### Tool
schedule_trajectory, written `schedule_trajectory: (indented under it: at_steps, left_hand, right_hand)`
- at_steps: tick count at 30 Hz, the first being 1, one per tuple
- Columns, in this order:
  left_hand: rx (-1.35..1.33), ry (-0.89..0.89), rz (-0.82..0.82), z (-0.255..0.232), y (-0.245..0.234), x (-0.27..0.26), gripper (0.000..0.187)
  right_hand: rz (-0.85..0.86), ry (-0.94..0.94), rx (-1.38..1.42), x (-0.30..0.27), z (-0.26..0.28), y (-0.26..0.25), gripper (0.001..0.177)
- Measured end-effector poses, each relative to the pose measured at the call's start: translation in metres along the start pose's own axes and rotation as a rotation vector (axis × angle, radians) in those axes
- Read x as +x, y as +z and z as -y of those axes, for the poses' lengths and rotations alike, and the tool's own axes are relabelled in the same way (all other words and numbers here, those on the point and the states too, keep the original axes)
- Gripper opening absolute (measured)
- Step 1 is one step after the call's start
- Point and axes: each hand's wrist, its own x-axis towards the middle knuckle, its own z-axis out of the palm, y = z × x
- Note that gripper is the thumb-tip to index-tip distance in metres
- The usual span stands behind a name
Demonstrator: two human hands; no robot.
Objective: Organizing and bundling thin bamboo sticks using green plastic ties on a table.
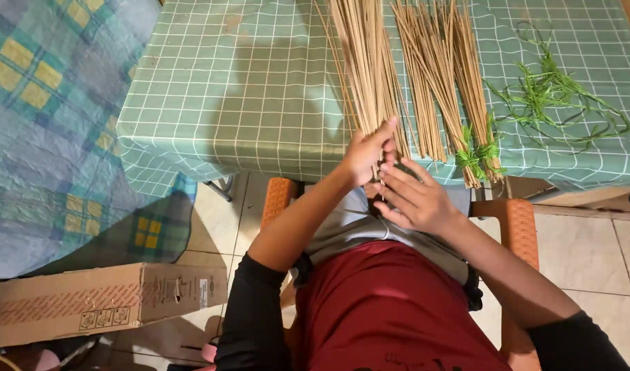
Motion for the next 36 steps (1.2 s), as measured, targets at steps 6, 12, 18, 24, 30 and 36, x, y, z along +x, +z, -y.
schedule_trajectory:
  at_steps: [6,12,18,24,30,36]
  left_hand:
    - [-0.067,-0.019,0.083,0.000,-0.003,0.002,0.045]
    - [-0.198,-0.095,0.119,0.030,-0.001,0.013,0.045]
    - [-0.199,-0.078,0.088,0.016,0.007,0.002,0.045]
    - [-0.174,-0.132,0.049,0.022,0.015,-0.001,0.046]
    - [-0.047,-0.098,-0.035,0.063,0.019,0.007,0.046]
    - [0.557,0.192,-0.017,0.131,0.007,0.022,0.017]
  right_hand:
    - [-0.073,0.154,0.093,-0.041,-0.008,0.018,0.017]
    - [-0.076,0.382,0.180,-0.055,-0.020,0.014,0.021]
    - [0.004,0.392,0.221,-0.053,-0.024,0.011,0.022]
    - [0.109,0.496,0.276,-0.048,-0.035,-0.004,0.037]
    - [-0.089,0.806,0.419,-0.041,-0.047,-0.016,0.021]
    - [-0.260,1.089,0.780,0.025,-0.051,-0.013,0.098]
